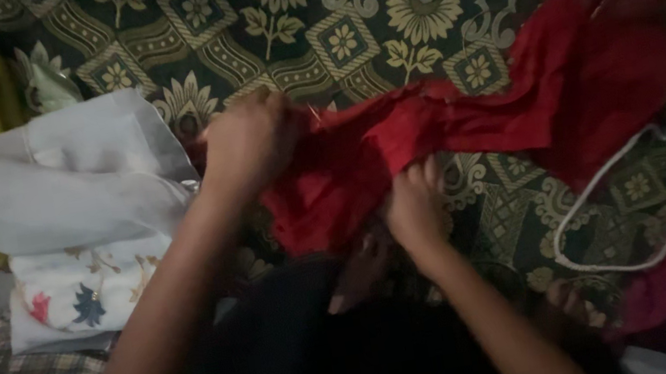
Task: The person unfolds a red garment on a patterned floor, smooths it by hand, and irons it with a white electric iron. The person repeatedly adjusts the fabric and moves the iron across different sections of the garment.
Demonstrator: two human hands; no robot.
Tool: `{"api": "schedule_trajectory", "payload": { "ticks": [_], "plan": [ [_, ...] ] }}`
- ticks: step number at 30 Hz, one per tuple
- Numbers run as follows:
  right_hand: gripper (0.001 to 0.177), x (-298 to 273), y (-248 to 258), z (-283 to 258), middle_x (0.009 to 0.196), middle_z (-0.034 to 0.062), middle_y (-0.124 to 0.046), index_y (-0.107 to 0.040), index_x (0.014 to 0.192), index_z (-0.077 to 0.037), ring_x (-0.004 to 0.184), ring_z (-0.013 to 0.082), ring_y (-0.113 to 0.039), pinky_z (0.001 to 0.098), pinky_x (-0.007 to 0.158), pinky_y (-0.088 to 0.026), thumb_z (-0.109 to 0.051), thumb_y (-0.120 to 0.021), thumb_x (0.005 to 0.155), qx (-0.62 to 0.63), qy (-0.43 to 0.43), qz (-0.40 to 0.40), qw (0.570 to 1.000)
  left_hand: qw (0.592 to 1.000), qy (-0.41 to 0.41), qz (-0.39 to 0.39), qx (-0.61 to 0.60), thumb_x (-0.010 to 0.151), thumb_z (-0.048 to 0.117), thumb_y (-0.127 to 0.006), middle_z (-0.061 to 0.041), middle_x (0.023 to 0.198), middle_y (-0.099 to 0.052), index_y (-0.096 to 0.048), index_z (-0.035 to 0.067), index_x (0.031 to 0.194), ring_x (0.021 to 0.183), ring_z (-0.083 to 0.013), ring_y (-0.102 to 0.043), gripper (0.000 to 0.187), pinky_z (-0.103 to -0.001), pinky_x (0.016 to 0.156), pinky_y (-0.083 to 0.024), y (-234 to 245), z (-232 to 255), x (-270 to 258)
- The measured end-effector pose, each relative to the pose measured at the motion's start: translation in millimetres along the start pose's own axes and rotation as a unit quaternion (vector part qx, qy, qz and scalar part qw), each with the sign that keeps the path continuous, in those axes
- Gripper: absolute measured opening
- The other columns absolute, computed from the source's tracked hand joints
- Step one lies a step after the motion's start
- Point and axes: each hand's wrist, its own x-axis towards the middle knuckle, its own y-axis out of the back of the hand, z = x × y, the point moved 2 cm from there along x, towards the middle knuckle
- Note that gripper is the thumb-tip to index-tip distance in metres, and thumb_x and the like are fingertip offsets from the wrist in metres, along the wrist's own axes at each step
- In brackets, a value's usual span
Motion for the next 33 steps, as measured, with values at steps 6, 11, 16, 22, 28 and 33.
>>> {"api": "schedule_trajectory", "payload": {
  "ticks": [6,11,16,22,28,33],
  "plan": [
    [0.029,-14,48,18,0.131,0.0138,-0.064,-0.069,0.122,-0.007,0.126,0.0348,-0.058,0.0457,0.108,-0.050,-0.008,-0.056,0.097,0.153,-0.112,-0.065,0.980,0.994,0.048,-0.090,0.033,0.064,0.027,-0.075,-0.021,0.129,-0.056,-0.060,0.006,0.126,0.118,-0.0472,-0.055,0.068,-0.058,0.077,-0.056,-43,-2,-9],
    [0.060,11,44,-35,0.133,0.0238,-0.056,-0.070,0.126,-0.005,0.126,0.0457,-0.047,0.0600,0.102,-0.036,0.003,-0.062,0.067,0.116,0.204,-0.011,0.972,0.977,0.015,0.064,0.204,0.084,0.015,-0.061,-0.019,0.128,-0.057,-0.062,0.006,0.122,0.134,-0.0406,-0.048,0.039,-0.057,0.109,-0.042,-70,-30,-18],
    [0.031,21,-4,-37,0.135,0.0175,-0.057,-0.069,0.117,-0.006,0.138,0.0386,-0.047,0.0574,0.122,-0.031,0.000,-0.061,0.087,0.044,0.205,-0.022,0.978,0.974,0.060,0.174,0.129,0.088,0.011,-0.064,-0.021,0.130,-0.056,-0.062,0.005,0.119,0.135,-0.0419,-0.048,0.032,-0.056,0.113,-0.040,-67,-67,-14],
    [0.039,-4,47,-14,0.130,0.0185,-0.062,-0.072,0.110,-0.003,0.124,0.0394,-0.054,0.0537,0.104,-0.040,0.004,-0.051,0.078,0.096,0.114,-0.001,0.989,0.969,0.097,0.180,-0.139,0.088,0.000,-0.057,-0.030,0.125,-0.056,-0.061,0.003,0.118,0.104,-0.0496,-0.062,0.030,-0.055,0.088,-0.053,-44,-17,-13],
    [0.036,39,43,-54,0.134,0.0144,-0.058,-0.055,0.127,-0.007,0.124,0.0302,-0.057,0.0407,0.106,-0.046,-0.008,-0.051,0.092,0.611,-0.060,-0.022,0.789,0.984,-0.135,0.042,-0.109,0.085,0.009,-0.061,-0.019,0.110,-0.062,-0.058,0.004,0.107,0.082,-0.0368,-0.069,0.023,-0.046,0.063,-0.056,-4,107,-30],
    [0.060,113,39,-75,0.150,0.0085,-0.053,-0.039,0.147,-0.012,0.138,0.0223,-0.054,0.0331,0.112,-0.045,-0.015,-0.058,0.090,0.898,0.117,-0.250,0.343,0.933,-0.280,0.030,-0.224,0.089,0.008,-0.061,-0.012,0.106,-0.065,-0.064,0.008,0.113,0.096,-0.0319,-0.071,0.024,-0.041,0.079,-0.058,-4,151,-63]
  ]
}}
